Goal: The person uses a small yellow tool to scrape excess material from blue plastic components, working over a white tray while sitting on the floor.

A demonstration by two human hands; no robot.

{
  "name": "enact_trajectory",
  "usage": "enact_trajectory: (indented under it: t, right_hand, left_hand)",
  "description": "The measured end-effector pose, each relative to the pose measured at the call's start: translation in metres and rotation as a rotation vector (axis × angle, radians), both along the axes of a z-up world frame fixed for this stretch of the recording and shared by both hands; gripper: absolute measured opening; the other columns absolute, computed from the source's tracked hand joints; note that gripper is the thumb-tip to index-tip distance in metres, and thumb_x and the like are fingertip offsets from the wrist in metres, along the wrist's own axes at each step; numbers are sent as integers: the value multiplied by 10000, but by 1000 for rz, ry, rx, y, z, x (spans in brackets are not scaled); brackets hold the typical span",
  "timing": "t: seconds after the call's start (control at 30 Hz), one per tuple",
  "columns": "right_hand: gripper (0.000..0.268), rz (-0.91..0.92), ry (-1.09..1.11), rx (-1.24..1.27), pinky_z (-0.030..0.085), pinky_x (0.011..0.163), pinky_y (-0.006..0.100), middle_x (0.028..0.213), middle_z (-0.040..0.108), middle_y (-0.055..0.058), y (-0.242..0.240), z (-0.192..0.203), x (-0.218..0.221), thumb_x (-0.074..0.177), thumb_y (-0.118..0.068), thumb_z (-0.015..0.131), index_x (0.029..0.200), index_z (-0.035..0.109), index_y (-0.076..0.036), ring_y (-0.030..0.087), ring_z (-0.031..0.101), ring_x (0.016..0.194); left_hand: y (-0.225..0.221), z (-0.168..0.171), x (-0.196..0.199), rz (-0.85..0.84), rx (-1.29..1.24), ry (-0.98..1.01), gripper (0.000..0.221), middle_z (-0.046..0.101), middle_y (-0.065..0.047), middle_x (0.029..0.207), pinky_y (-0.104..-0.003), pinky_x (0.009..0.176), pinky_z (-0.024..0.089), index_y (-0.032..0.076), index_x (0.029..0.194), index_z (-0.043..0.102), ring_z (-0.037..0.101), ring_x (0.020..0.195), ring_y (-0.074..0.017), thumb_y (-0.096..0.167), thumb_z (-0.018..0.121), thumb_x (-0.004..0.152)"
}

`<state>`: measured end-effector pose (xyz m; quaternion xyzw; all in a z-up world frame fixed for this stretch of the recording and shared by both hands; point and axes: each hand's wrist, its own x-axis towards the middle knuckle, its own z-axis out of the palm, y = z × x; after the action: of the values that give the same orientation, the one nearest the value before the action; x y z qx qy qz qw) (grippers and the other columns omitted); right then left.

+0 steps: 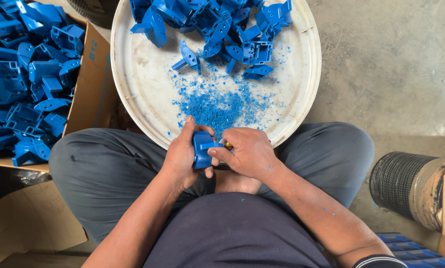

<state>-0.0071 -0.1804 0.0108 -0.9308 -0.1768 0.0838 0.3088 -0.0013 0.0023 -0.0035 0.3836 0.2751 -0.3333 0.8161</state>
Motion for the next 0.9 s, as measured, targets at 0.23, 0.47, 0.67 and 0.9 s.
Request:
enact_trajectory:
  t: [0.23,0.47,0.67,0.9]
  right_hand:
    - [507,45,0,-16,463,543,439,657,614,89,0,0,1,896,-553,676,711,595,-88,325,636,626]
    - [500,50,63,-12,462,533,429,624,613,77,0,-2,1,913,-526,668,658,587,-103,311,633,601]
    - [487,-49,-33,80,469,524,408,619,603,88,1,-1,0,795,-517,792,684,598,-84,300,627,581]
    - [402,-68,22,114,487,558,389,690,646,82,-5,-1,0,787,-435,823,784,652,-71,271,655,638]
  left_hand:
    - [2,-1,0,-42,0,-2,569,632,-133,678,-324,312,450,48,1011,583,623,483,-199,562,342,1043]
    - [2,-2,0,-32,14,27,566,646,-129,680,-327,306,441,49,1004,586,611,472,-196,560,346,1044]
    - [0,-4,-2,8,-29,29,570,629,-124,664,-342,311,455,61,1010,580,625,479,-207,578,339,1034]
    - [-3,-6,-3,56,-53,45,574,631,-102,780,-347,322,462,64,1031,576,640,515,-214,594,356,1026]
